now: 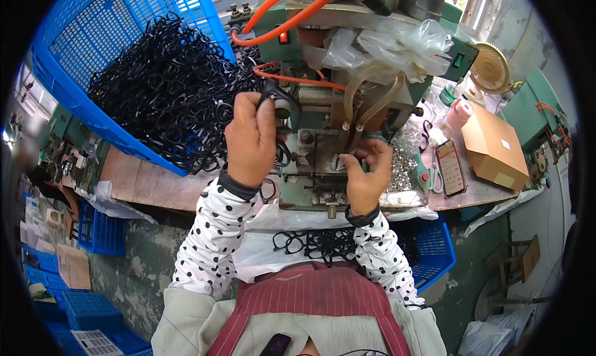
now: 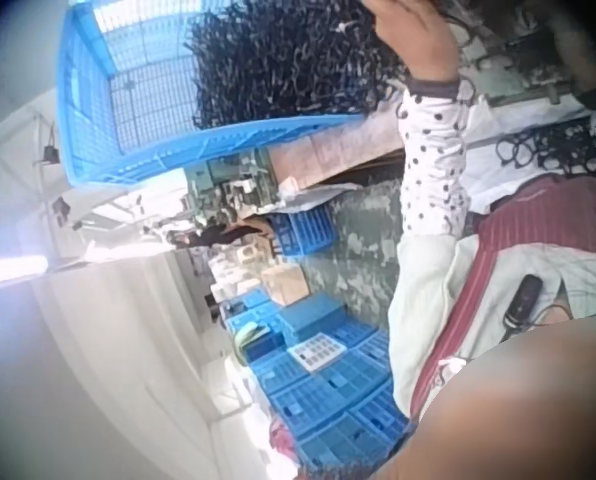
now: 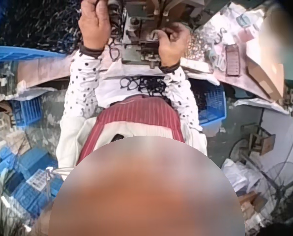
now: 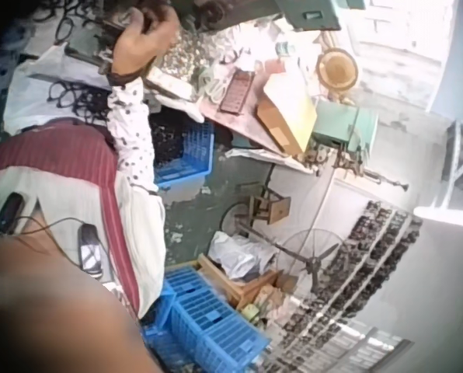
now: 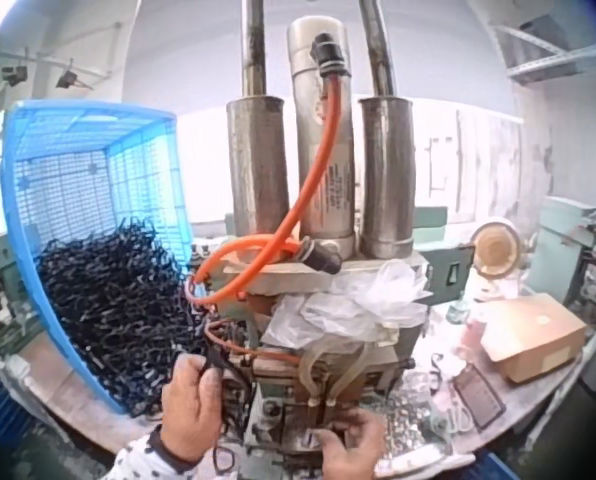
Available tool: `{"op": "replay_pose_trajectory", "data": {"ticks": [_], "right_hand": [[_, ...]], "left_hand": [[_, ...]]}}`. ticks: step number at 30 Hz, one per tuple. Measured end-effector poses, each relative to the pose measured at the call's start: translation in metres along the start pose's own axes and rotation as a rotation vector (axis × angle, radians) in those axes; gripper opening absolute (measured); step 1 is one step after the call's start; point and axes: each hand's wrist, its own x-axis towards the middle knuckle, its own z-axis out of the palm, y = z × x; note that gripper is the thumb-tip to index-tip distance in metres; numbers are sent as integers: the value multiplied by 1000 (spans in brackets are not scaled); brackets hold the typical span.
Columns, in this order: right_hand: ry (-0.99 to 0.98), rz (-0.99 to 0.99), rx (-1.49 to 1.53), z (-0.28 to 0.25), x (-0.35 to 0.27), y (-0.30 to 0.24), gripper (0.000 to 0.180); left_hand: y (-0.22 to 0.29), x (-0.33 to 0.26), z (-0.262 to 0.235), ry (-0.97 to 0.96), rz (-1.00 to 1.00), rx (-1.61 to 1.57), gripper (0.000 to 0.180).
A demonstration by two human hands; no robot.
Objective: The person repeatedly picks up black eyeglass frames from a blue basket, places them into a press machine, and removes them after processing. The person also handles small metal components from a tray and places them into the frames.
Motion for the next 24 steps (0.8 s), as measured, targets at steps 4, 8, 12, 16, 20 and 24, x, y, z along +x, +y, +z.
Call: {"op": "replay_pose_trajectory", "data": {"ticks": [4,8,12,16,20,24], "right_hand": [[22,-17,136,7,-1,6,42],[41,-6,223,10,-6,14,41],[92,12,296,14,-6,19,43],[68,5,281,9,-5,17,44],[2,43,173,-10,5,17,45],[155,-174,-527,-78,42,48,27]], "left_hand": [[-17,-11,2,98,264,125,5],[-9,-27,5,40,600,-77,9],[-11,-17,7,-63,92,-239,19],[-11,-51,12,-185,536,-13,38],[-32,-84,39,-416,885,-48,35],[-36,-80,49,-515,906,-40,39]]}}
